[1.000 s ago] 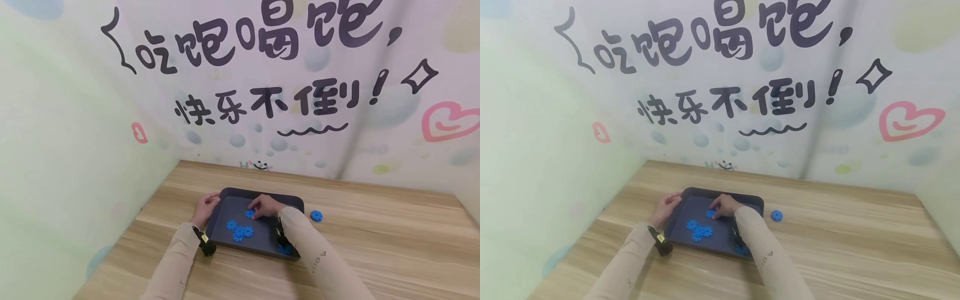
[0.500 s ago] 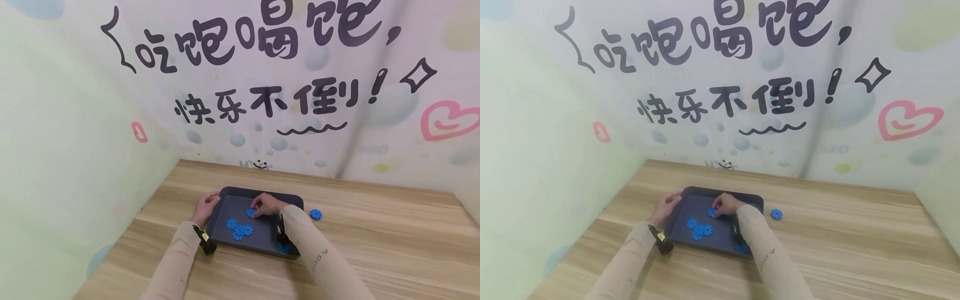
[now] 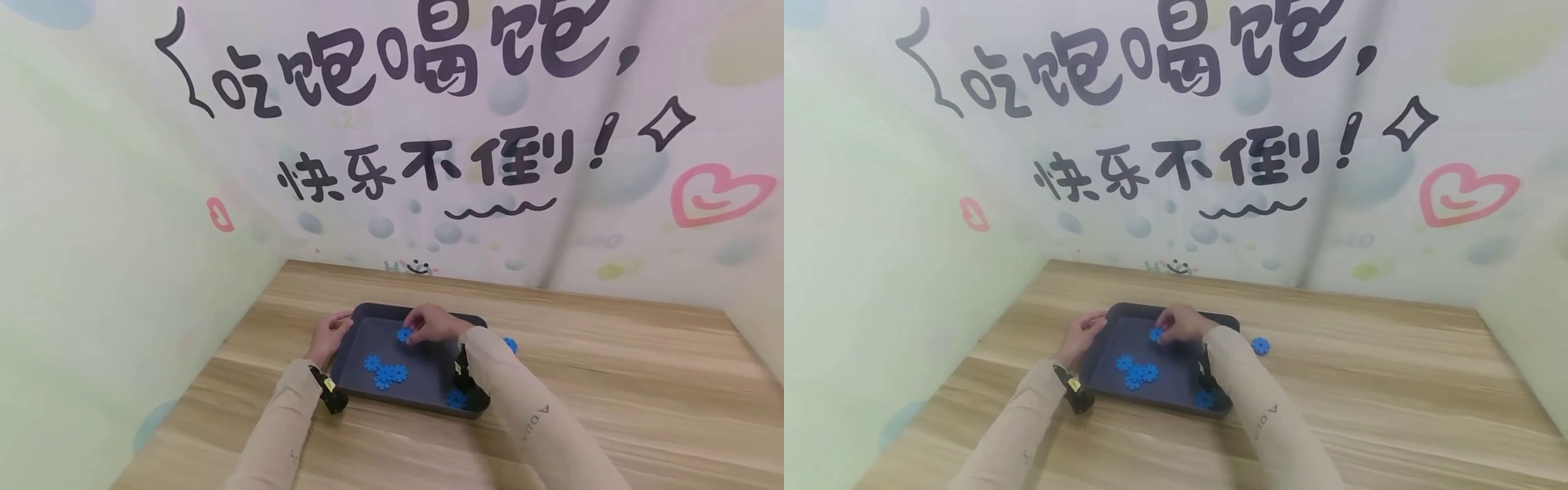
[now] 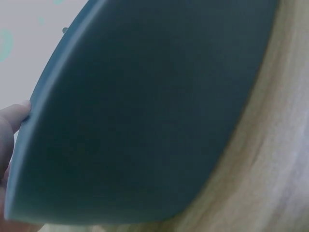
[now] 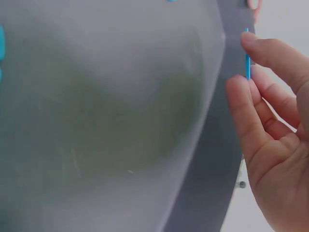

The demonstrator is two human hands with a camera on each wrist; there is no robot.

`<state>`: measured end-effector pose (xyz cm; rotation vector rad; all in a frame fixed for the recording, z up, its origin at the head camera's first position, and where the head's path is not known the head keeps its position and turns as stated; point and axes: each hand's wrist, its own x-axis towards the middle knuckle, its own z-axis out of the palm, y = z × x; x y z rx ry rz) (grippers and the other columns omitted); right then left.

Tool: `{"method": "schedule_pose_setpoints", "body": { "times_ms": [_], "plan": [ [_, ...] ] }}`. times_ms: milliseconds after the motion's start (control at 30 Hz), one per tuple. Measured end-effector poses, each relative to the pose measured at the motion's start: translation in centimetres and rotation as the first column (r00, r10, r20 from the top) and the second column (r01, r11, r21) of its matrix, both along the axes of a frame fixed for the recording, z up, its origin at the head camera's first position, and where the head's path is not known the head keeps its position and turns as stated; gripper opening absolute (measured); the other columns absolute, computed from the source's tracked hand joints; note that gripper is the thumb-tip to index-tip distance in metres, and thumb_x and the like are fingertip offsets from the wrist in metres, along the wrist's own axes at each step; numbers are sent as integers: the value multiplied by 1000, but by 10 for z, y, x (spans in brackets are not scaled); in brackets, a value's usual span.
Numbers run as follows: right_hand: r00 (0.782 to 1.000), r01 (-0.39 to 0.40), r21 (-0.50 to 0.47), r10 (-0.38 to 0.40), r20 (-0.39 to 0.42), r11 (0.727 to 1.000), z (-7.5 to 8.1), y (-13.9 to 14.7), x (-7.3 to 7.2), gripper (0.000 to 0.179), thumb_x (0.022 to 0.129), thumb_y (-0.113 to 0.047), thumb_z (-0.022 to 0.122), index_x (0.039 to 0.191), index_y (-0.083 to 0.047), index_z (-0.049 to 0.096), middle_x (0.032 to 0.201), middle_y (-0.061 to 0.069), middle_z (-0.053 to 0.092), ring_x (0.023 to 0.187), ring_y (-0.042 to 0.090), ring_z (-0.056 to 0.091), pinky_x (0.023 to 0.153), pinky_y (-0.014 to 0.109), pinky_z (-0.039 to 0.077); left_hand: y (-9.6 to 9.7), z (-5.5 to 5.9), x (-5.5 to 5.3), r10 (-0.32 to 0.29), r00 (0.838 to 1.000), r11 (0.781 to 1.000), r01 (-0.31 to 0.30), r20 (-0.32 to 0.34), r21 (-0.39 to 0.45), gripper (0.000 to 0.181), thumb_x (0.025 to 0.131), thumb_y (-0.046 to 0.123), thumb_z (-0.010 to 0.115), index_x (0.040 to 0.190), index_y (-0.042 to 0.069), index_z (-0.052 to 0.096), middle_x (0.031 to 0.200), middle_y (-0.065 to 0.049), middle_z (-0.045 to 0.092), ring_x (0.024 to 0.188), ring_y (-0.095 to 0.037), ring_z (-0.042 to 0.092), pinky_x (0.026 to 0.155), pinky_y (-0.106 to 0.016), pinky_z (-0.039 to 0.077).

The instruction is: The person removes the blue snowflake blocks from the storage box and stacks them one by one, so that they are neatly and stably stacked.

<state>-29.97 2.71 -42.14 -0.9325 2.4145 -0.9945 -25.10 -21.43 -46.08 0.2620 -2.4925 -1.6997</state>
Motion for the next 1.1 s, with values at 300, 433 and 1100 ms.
{"method": "schedule_pose_setpoints", "body": {
  "times_ms": [300,433,1100],
  "plan": [
    [994,-39,-8,38,-103,999,26,10,10,35,77,-15,69,107,0,61,90,5,60,77,13,53,71,25,46,-2,0,0,-5,1000,1000,5,5,-23,30,87,15,56,115,3,58,106,-17,58,92,-26,54,72,-33,46],
    [989,-45,-17,42,-145,999,32,22,15,33,77,-16,68,106,0,62,92,3,60,76,13,54,70,25,47,-2,-1,-3,-7,1000,1000,8,18,-30,31,88,15,55,116,4,57,106,-18,58,92,-26,54,73,-33,46],
    [960,149,-57,-158,-231,987,20,136,24,35,77,-18,68,106,-1,60,95,7,61,80,17,58,68,28,49,-2,-4,-1,-12,1000,1000,11,-17,-16,29,87,16,56,112,4,60,101,-17,60,88,-27,56,71,-33,47]
  ]
}}
